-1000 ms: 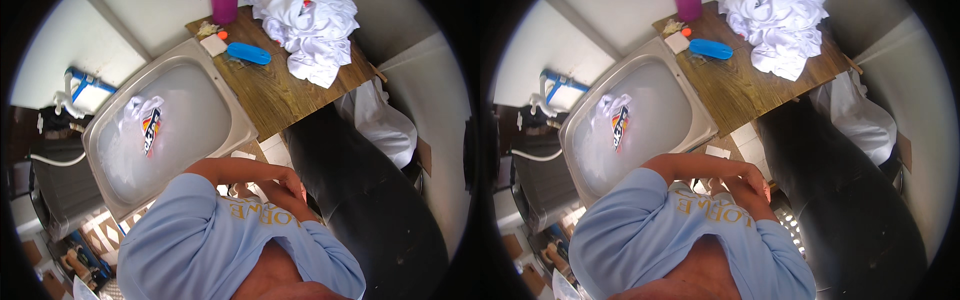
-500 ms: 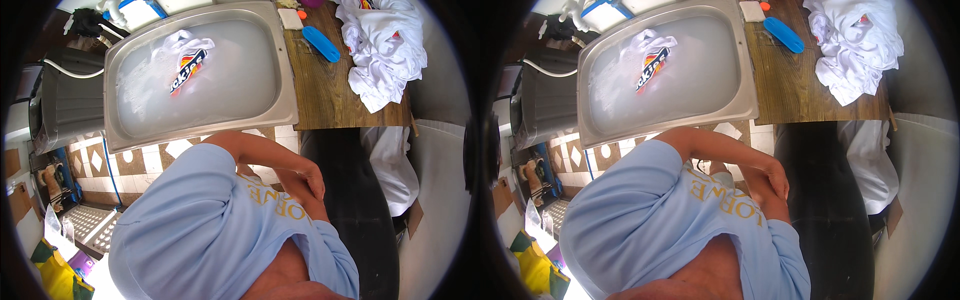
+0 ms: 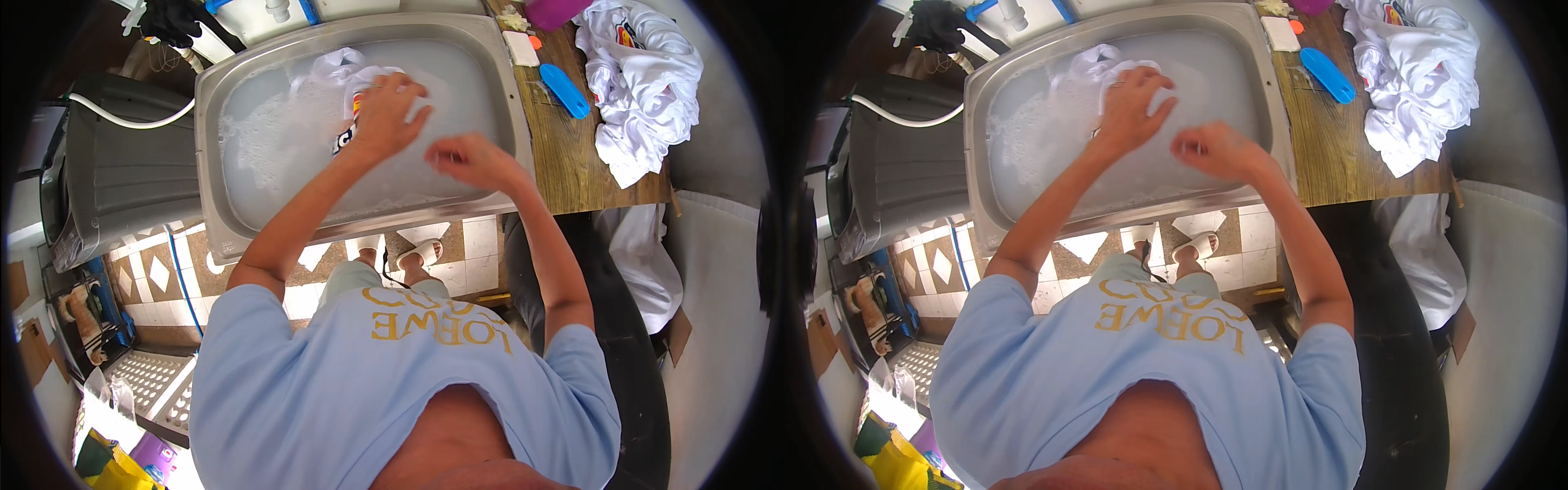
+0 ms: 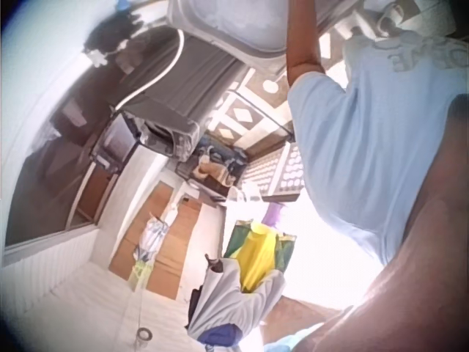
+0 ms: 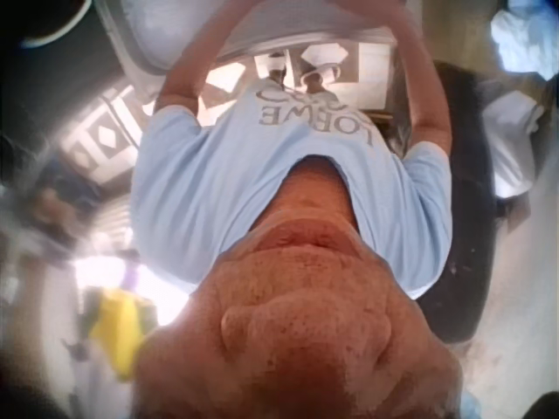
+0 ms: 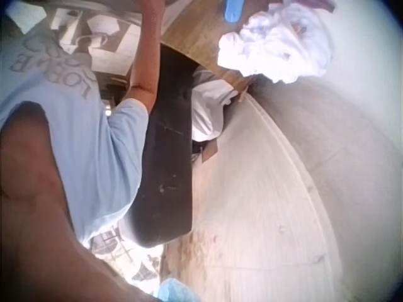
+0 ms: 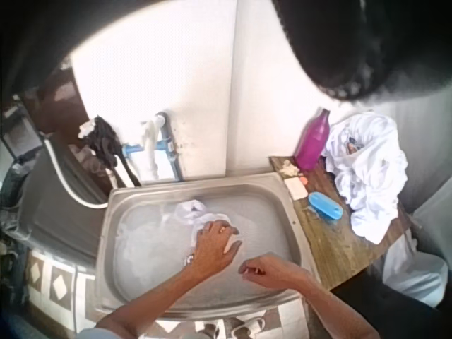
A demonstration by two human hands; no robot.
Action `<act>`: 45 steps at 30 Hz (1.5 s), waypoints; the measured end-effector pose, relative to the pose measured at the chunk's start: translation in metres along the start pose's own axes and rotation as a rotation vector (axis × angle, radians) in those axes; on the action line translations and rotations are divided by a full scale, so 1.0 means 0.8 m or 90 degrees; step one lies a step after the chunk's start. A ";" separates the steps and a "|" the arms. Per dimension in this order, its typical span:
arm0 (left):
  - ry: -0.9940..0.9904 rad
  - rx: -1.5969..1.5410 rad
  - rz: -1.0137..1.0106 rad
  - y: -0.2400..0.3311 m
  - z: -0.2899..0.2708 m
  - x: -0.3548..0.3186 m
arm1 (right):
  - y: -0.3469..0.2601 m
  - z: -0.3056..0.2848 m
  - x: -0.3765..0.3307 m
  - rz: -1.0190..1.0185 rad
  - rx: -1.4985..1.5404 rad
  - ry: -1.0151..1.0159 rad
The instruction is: The person washes white shirts by hand in a basin of soapy water, applying liquid detergent from a purple bottle and scrubbing the fabric before placing a shirt into a top-loading washing machine.
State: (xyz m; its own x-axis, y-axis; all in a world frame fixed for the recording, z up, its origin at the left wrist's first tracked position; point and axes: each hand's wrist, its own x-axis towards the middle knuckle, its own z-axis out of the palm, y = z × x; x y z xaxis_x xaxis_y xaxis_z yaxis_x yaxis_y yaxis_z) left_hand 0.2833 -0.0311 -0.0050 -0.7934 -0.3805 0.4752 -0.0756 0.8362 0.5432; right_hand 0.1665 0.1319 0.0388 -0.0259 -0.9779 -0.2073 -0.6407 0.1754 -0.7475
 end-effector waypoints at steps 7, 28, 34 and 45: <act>-0.271 0.057 -0.167 -0.082 -0.003 -0.061 | 0.062 0.077 0.189 -0.006 -0.275 0.461; 0.012 -0.204 -0.472 -0.217 -0.049 -0.062 | 0.122 0.022 0.184 0.182 0.489 0.217; -0.022 0.199 -0.374 -0.213 -0.051 -0.067 | 0.106 0.006 0.190 0.082 0.457 0.184; 0.001 0.100 -0.376 -0.219 -0.056 -0.063 | 0.095 -0.015 0.185 0.046 0.750 0.163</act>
State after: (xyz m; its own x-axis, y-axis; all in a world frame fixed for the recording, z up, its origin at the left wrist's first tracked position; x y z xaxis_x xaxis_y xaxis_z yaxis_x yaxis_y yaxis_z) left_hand 0.3636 -0.1761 -0.0935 -0.5894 -0.7980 0.1259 -0.5903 0.5318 0.6072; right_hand 0.1045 -0.0010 -0.0412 -0.2703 -0.9321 -0.2412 0.4578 0.0959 -0.8839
